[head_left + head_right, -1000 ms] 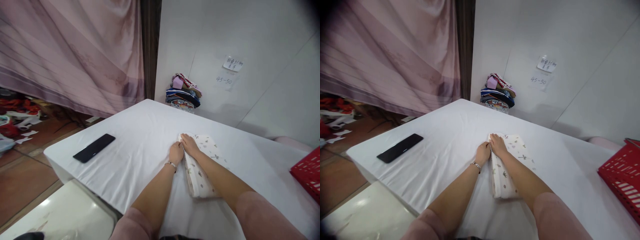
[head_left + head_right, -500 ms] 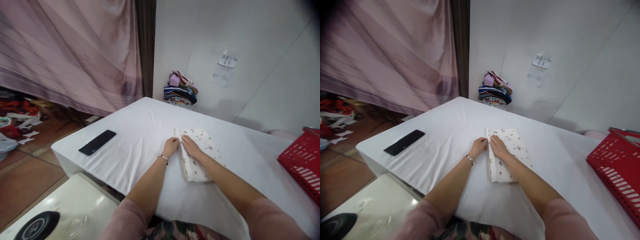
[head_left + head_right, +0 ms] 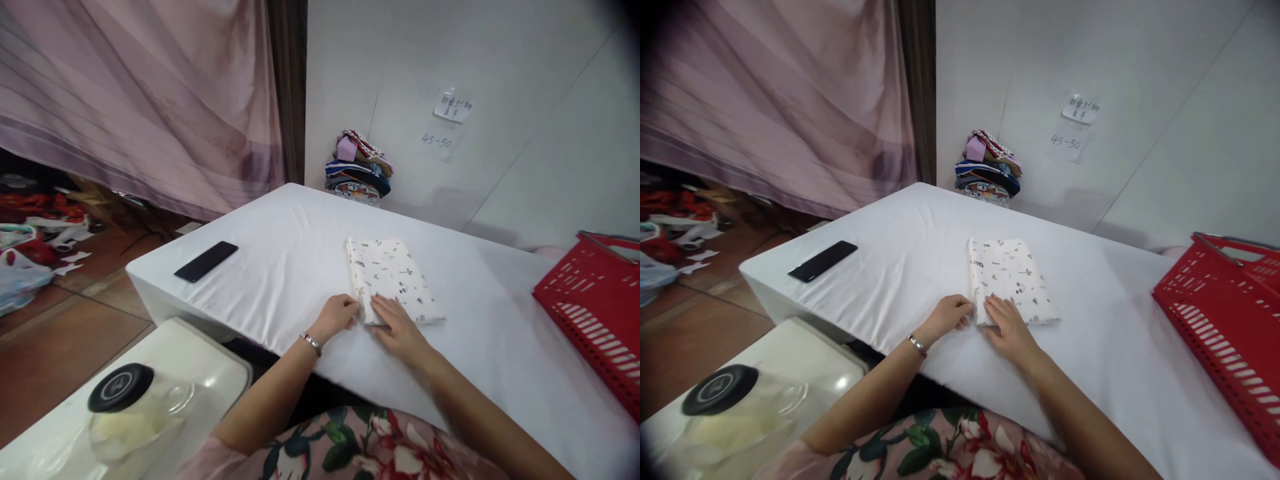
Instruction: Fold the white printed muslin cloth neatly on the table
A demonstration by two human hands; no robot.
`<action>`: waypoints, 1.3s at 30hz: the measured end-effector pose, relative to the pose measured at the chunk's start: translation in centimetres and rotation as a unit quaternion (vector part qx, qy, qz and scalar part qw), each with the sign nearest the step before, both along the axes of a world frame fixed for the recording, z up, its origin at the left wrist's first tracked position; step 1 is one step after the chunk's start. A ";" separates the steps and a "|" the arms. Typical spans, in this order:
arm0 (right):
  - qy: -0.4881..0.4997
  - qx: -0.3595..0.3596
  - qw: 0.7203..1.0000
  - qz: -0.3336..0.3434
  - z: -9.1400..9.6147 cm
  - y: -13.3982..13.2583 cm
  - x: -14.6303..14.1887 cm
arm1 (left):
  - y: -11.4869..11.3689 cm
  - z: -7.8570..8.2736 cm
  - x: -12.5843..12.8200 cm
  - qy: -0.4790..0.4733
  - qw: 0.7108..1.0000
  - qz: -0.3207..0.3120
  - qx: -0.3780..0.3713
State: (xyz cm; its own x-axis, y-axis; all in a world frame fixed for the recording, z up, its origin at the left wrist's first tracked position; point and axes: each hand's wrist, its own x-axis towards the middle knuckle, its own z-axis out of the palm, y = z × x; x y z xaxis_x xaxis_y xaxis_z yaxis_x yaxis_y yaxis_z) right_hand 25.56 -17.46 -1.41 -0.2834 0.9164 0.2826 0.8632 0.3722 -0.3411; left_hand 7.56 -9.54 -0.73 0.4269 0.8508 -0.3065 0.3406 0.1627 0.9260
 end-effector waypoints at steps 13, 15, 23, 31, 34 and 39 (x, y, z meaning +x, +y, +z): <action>0.027 0.082 0.996 -0.032 -0.9 0.8 -1.4 | -3.8 -0.9 -0.4 0.109 0.972 0.014 0.209; 0.034 0.084 0.995 -0.037 -1.1 0.7 -1.3 | -4.1 -0.7 -0.1 0.165 0.956 0.019 0.241; 0.039 0.092 0.994 -0.038 -1.8 0.8 -1.3 | -4.3 -0.3 1.3 0.303 0.909 -0.003 0.286; 0.064 0.091 0.992 -0.063 -2.0 0.7 -1.3 | -4.3 -0.2 2.0 0.260 0.924 0.042 0.276; 0.065 0.097 0.991 -0.066 -2.1 0.7 -1.3 | -4.3 -0.2 1.9 0.233 0.934 0.051 0.267; 0.042 0.125 0.989 -0.061 -2.6 0.7 -1.3 | -4.0 -0.5 1.6 0.187 0.951 0.047 0.242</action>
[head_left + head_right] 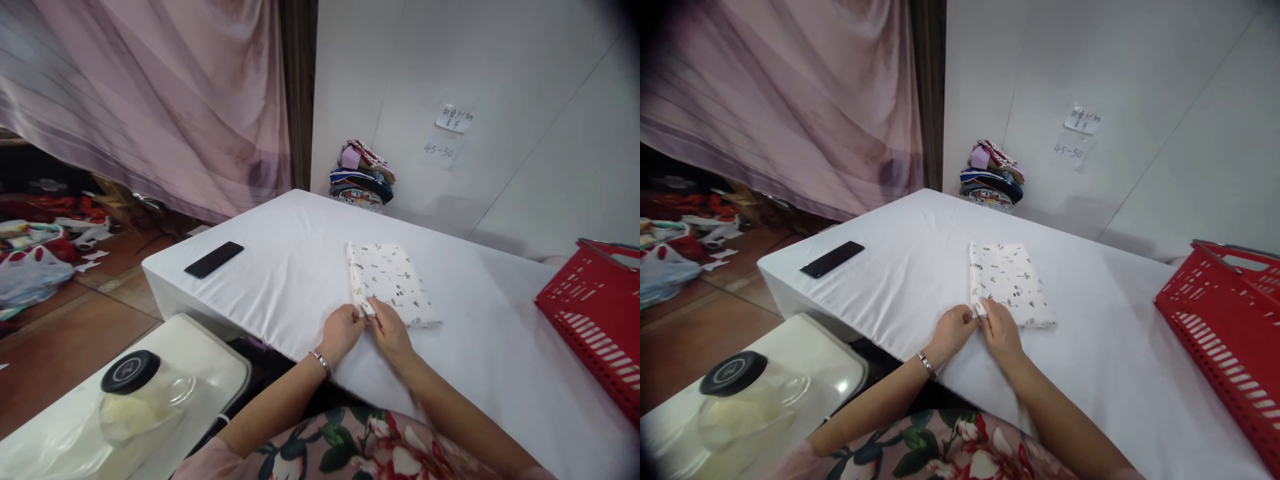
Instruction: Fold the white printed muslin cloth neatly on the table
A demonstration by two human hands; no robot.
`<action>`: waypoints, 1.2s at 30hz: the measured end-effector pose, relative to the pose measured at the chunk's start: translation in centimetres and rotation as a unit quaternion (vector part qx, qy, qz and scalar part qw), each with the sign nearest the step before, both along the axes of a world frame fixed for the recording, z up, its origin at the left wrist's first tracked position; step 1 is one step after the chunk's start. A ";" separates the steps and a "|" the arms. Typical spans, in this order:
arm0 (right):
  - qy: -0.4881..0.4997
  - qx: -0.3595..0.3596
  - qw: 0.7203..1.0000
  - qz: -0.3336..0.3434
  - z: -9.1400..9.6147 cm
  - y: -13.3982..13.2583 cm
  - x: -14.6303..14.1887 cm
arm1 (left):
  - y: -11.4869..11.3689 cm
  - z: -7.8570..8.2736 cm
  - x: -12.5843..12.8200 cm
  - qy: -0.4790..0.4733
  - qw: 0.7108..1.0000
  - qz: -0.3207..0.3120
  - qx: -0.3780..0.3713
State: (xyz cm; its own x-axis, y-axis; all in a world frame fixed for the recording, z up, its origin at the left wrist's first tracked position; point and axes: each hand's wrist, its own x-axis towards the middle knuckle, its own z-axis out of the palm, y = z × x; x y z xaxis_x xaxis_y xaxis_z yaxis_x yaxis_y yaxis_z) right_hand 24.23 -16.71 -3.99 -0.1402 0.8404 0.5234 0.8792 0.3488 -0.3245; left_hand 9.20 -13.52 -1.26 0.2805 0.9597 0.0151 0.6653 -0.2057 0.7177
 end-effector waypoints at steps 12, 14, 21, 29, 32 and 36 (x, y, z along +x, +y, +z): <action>-0.054 0.020 0.998 0.039 0.0 -0.4 -0.6 | 0.1 -0.4 -0.4 -0.044 0.999 -0.019 -0.001; -0.061 0.007 0.998 0.031 -0.1 -0.4 -0.7 | 0.2 -0.4 -0.4 -0.036 0.999 -0.020 0.002; -0.099 -0.047 0.994 0.015 -0.5 -0.3 -1.2 | 0.2 0.5 -1.2 -0.002 0.999 -0.051 -0.014; -0.085 -0.112 0.990 0.008 1.0 -0.3 -1.5 | -0.6 1.4 -1.3 0.018 0.988 -0.087 0.128; -0.083 -0.113 0.990 0.013 2.1 -1.0 -0.4 | 0.2 1.0 -1.5 0.041 0.976 -0.143 0.159; -0.050 -0.107 0.993 -0.025 2.8 -2.6 3.8 | 1.1 0.4 -2.0 0.064 0.971 -0.153 0.174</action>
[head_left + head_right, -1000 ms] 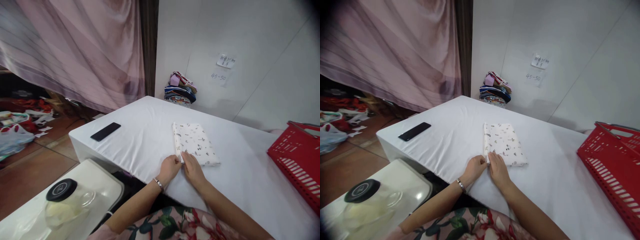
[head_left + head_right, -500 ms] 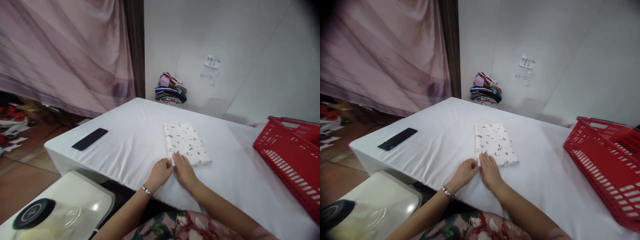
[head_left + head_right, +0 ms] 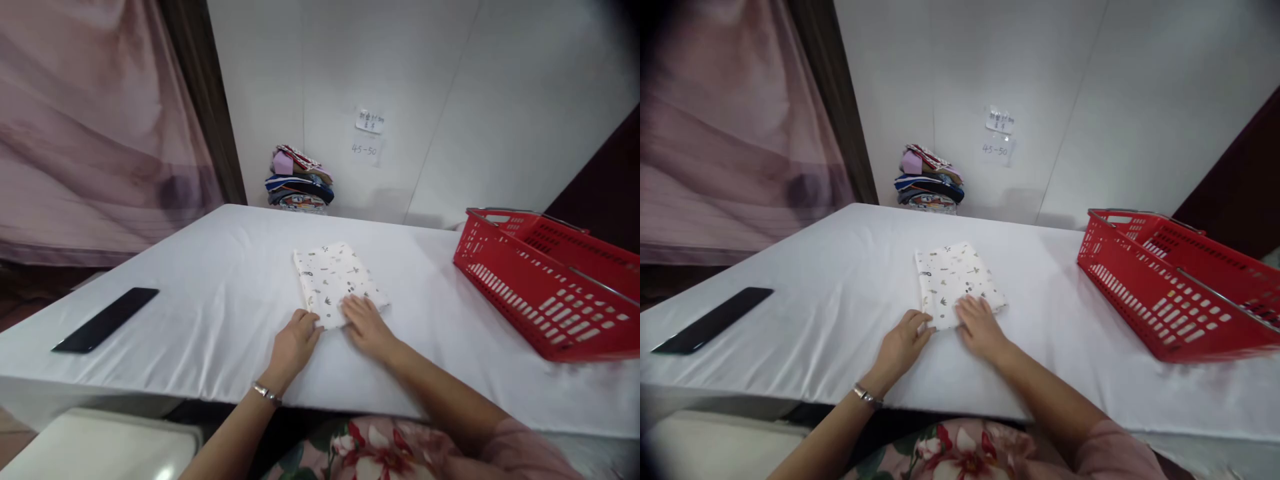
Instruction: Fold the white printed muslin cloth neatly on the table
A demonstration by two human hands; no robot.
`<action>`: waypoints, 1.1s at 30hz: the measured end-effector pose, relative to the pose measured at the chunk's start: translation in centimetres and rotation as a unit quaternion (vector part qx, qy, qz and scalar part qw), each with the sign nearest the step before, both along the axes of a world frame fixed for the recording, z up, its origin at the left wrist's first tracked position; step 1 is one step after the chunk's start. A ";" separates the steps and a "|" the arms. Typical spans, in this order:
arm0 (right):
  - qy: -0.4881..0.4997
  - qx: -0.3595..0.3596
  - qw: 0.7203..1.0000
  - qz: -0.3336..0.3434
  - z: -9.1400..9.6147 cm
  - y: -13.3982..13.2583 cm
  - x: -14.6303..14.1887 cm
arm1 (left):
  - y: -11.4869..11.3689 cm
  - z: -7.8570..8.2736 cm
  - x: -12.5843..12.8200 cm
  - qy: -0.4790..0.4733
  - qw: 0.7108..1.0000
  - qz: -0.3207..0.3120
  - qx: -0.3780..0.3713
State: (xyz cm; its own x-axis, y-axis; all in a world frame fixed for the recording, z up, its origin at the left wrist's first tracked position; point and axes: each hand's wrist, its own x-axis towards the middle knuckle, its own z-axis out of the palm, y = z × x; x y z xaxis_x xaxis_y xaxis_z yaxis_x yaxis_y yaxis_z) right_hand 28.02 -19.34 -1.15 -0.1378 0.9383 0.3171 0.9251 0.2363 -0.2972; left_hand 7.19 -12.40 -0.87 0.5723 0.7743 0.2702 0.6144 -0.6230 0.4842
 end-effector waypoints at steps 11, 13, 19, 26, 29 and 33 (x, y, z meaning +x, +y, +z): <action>0.350 -0.058 0.906 -0.229 -1.0 -1.2 9.7 | 1.1 -0.1 0.9 0.006 0.975 -0.122 0.184; 0.322 -0.068 0.922 -0.205 -0.6 -1.0 9.5 | 1.3 0.0 1.1 0.006 0.979 -0.116 0.170; 0.346 -0.074 0.914 -0.197 -0.4 -0.6 9.1 | 1.1 0.0 1.0 0.001 0.989 -0.095 0.113; 0.343 -0.057 0.914 -0.209 -1.2 0.1 8.7 | 1.1 -0.1 1.0 -0.007 0.990 -0.092 0.108; 0.321 -0.042 0.917 -0.232 -1.2 0.2 8.7 | 1.2 -0.2 0.8 0.004 0.989 -0.092 0.116; 0.251 -0.028 0.937 -0.241 -1.2 -0.2 9.0 | 1.3 -0.2 0.6 0.020 0.988 -0.097 0.115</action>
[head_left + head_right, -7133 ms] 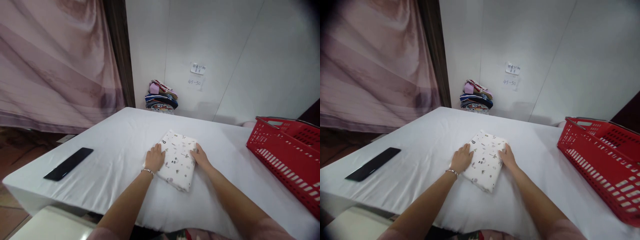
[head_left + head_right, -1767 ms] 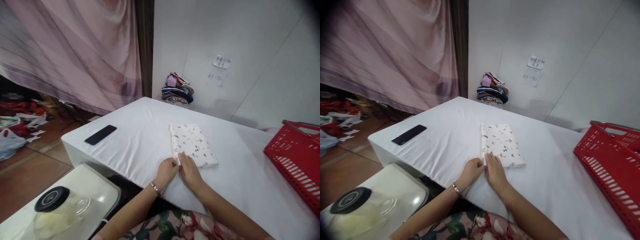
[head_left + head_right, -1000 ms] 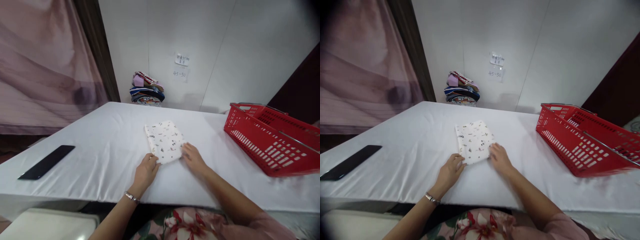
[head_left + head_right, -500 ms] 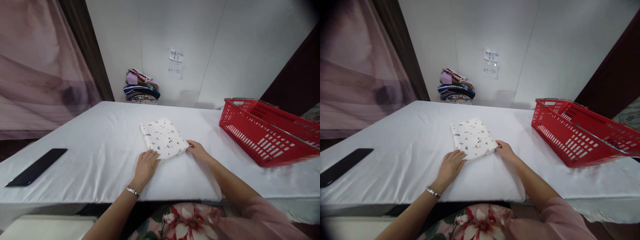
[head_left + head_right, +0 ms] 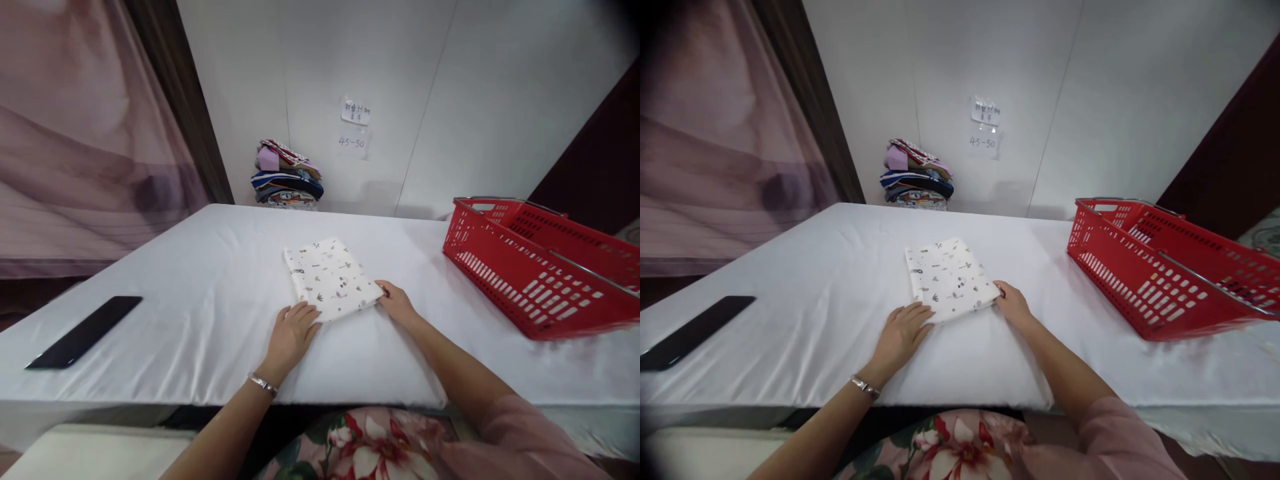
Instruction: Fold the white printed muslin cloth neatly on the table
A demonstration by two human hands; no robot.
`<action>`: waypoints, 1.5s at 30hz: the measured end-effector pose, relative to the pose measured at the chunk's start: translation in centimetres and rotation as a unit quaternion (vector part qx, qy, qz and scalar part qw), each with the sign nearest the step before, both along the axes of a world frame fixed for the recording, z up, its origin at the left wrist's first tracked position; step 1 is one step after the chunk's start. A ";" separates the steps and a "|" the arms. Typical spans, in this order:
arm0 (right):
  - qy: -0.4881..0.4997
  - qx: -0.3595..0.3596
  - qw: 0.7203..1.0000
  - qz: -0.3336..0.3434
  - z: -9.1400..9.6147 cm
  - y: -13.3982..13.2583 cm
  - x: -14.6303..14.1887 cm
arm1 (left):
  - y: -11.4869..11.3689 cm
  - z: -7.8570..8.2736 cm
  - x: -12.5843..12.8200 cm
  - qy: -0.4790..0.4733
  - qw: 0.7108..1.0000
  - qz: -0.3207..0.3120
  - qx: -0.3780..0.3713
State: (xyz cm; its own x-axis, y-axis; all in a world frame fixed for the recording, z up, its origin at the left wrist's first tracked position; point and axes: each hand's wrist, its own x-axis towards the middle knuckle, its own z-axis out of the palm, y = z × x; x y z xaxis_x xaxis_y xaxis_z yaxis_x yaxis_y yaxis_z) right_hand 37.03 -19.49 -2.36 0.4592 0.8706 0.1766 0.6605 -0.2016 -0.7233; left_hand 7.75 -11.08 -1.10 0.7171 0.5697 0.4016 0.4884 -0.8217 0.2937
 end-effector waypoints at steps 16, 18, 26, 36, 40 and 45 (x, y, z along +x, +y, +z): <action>-0.123 -0.064 0.988 0.074 1.2 -0.1 0.4 | -0.4 0.5 -0.7 -0.030 0.998 -0.026 -0.044; -0.160 -0.032 0.982 0.098 1.9 0.5 -0.4 | -0.5 1.1 0.0 -0.053 0.998 -0.024 -0.038; -0.258 -0.076 0.936 0.227 1.7 3.1 -6.0 | -0.1 1.1 1.5 -0.066 0.993 0.008 -0.101; -0.207 -0.050 0.946 0.245 2.3 6.8 -7.9 | 5.8 0.6 2.4 -0.228 0.929 0.191 -0.220; -0.206 -0.019 0.948 0.242 3.2 11.6 -10.4 | 7.8 0.0 4.0 -0.223 0.895 0.254 -0.292; -0.236 -0.054 0.938 0.249 1.2 15.2 -11.0 | 7.3 -1.4 4.2 -0.251 0.904 0.224 -0.264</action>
